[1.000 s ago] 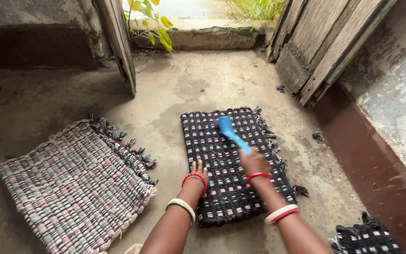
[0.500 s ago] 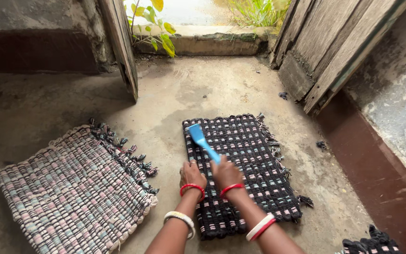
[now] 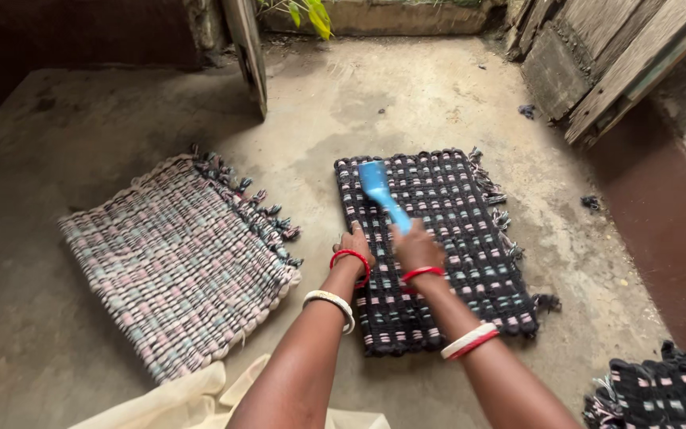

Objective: The person cleans a rug by hand using a blue brush, repeatedly striking and sweeping the surface of the rug while it sits on the floor.

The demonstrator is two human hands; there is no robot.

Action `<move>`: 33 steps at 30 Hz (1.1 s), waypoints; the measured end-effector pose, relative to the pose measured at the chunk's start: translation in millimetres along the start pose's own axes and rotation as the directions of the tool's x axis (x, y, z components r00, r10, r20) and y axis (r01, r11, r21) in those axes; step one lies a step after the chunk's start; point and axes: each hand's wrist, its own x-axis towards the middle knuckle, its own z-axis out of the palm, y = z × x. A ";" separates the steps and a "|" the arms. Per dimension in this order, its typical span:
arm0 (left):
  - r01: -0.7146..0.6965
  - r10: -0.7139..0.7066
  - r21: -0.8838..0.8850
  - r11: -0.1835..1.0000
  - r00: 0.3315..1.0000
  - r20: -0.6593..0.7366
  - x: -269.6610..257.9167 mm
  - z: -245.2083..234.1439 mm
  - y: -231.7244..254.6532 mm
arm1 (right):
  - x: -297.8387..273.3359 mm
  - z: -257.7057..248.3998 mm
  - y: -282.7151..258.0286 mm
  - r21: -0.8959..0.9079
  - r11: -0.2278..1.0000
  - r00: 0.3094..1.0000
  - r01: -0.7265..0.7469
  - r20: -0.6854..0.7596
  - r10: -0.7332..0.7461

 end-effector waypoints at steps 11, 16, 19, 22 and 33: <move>-0.249 0.283 0.442 0.862 0.959 -0.012 -48.8 4.1 -36.5 | 2.2 -37.2 101.6 -0.096 0.975 0.963 -0.201 -0.201 0.179; -0.233 0.188 0.402 0.886 0.971 0.149 -37.3 22.3 -50.2 | -12.2 -4.1 57.6 -0.123 0.969 0.960 -0.216 -0.207 0.187; -0.309 0.321 0.395 0.865 0.946 0.038 -18.8 26.6 -58.3 | -32.2 16.8 9.6 -0.077 0.996 0.992 -0.047 -0.122 0.037; -0.354 0.287 0.465 0.811 0.934 0.211 -33.6 16.6 -49.7 | -38.3 20.4 -6.4 -0.161 0.984 0.997 0.075 -0.007 -0.077; -0.347 0.167 0.669 0.657 0.933 0.320 -57.9 3.2 -22.1 | 14.6 -50.8 114.2 -0.149 0.956 0.937 -0.254 -0.283 0.205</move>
